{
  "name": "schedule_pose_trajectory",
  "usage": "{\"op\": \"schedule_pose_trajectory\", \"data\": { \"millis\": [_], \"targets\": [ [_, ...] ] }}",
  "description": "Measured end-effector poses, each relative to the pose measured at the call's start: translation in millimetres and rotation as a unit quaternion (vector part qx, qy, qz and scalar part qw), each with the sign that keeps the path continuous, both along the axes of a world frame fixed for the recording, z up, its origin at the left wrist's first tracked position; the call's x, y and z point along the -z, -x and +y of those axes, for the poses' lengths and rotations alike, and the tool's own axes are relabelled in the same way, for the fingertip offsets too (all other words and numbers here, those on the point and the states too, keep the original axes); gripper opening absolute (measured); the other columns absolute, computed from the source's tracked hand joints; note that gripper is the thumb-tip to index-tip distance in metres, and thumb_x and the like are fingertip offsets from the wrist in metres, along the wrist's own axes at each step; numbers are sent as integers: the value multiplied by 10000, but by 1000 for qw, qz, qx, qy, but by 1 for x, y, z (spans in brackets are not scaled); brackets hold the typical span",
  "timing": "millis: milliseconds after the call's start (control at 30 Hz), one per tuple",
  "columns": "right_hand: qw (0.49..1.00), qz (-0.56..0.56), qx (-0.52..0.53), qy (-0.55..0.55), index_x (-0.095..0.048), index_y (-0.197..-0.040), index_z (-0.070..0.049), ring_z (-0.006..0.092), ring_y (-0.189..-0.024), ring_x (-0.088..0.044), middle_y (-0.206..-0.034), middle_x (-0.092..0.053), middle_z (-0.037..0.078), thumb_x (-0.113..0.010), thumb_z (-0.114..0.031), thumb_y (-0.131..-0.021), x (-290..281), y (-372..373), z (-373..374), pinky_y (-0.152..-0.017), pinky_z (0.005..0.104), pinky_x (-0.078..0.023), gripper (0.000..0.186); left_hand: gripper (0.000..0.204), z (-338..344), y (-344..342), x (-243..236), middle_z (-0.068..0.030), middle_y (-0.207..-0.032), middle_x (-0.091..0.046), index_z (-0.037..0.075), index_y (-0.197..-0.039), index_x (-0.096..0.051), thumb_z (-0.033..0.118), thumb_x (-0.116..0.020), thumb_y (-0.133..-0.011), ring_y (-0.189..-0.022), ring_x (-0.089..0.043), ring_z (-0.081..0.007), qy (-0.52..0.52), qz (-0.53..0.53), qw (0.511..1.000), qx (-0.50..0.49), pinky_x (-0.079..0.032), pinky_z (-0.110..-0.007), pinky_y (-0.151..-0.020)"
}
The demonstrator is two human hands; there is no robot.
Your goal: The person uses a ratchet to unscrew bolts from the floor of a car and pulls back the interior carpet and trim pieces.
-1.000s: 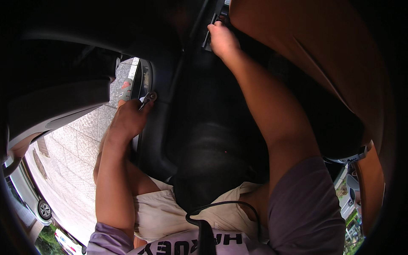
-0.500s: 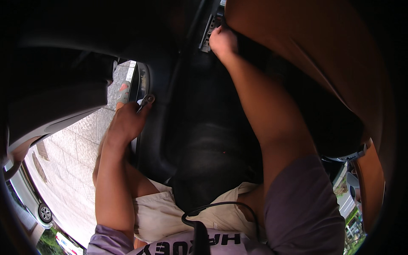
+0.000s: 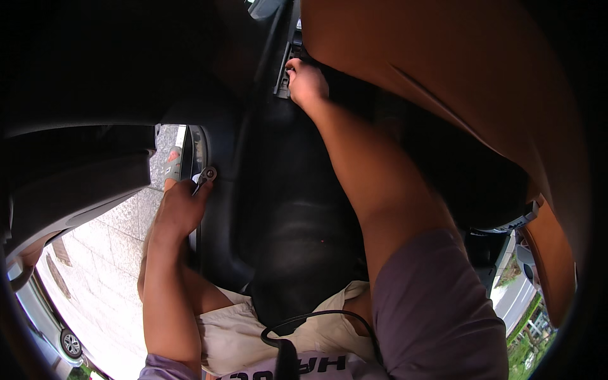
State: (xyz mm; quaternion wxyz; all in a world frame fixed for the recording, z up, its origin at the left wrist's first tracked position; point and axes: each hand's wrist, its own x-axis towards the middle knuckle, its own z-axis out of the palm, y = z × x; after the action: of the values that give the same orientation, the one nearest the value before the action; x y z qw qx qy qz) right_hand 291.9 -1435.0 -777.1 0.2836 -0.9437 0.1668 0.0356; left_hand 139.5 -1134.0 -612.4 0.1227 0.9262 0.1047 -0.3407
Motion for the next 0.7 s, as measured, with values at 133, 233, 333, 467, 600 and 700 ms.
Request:
{"op": "schedule_pose_trajectory", "data": {
  "millis": [133,233,333,467,600,700],
  "targets": [
    [999,13,35,-26,-650,-1276,-184,338,-1167,-681,-1209,-730,132,-625,-337,-1034,1,-2,4,-960,486,-554,287,577,-1,3,-1,-301,-1053,-740,-22,-1147,-751,518,-587,-1030,-1080,-713,-439,13,-4,1000,-5,-538,-474,-959],
    [999,36,24,-5,-633,-1260,-167,344,-1156,-686,-1216,-724,144,-621,-336,-1036,1,-9,6,-963,494,-554,281,588,-2,2,-2,-301,-1033,-741,-21,-1141,-757,530,-585,-1030,-1067,-716,-439,4,-6,1000,-4,-538,-473,-958],
    [999,19,39,-25,-642,-1212,-151,341,-1136,-697,-1198,-727,147,-634,-340,-1026,6,-14,5,-966,487,-555,265,610,-3,2,-3,-305,-1015,-739,-21,-1131,-763,551,-577,-1031,-1059,-718,-441,10,-8,1000,-13,-538,-472,-957],
    [994,-73,67,-41,-673,-1124,-135,331,-1114,-707,-1145,-738,143,-683,-336,-987,11,-14,2,-951,477,-562,244,636,-4,3,-4,-311,-1001,-737,-24,-1113,-768,574,-567,-1031,-1054,-718,-444,10,-14,1000,-6,-538,-470,-957],
    [993,-39,90,-72,-690,-1095,-127,328,-1111,-709,-1137,-741,141,-716,-283,-945,4,-11,-1,-951,464,-566,218,630,-4,4,-5,-313,-1005,-736,-25,-1110,-767,569,-572,-1030,-1052,-717,-447,14,-13,1000,-10,-538,-471,-955],
    [991,5,93,-97,-687,-1130,-116,334,-1116,-707,-1156,-741,144,-725,-261,-926,-3,-11,1,-972,449,-564,253,617,-4,4,-4,-315,-1009,-735,-24,-1109,-766,557,-574,-1031,-1050,-717,-447,17,-16,1000,-7,-538,-473,-953]
  ]
}}
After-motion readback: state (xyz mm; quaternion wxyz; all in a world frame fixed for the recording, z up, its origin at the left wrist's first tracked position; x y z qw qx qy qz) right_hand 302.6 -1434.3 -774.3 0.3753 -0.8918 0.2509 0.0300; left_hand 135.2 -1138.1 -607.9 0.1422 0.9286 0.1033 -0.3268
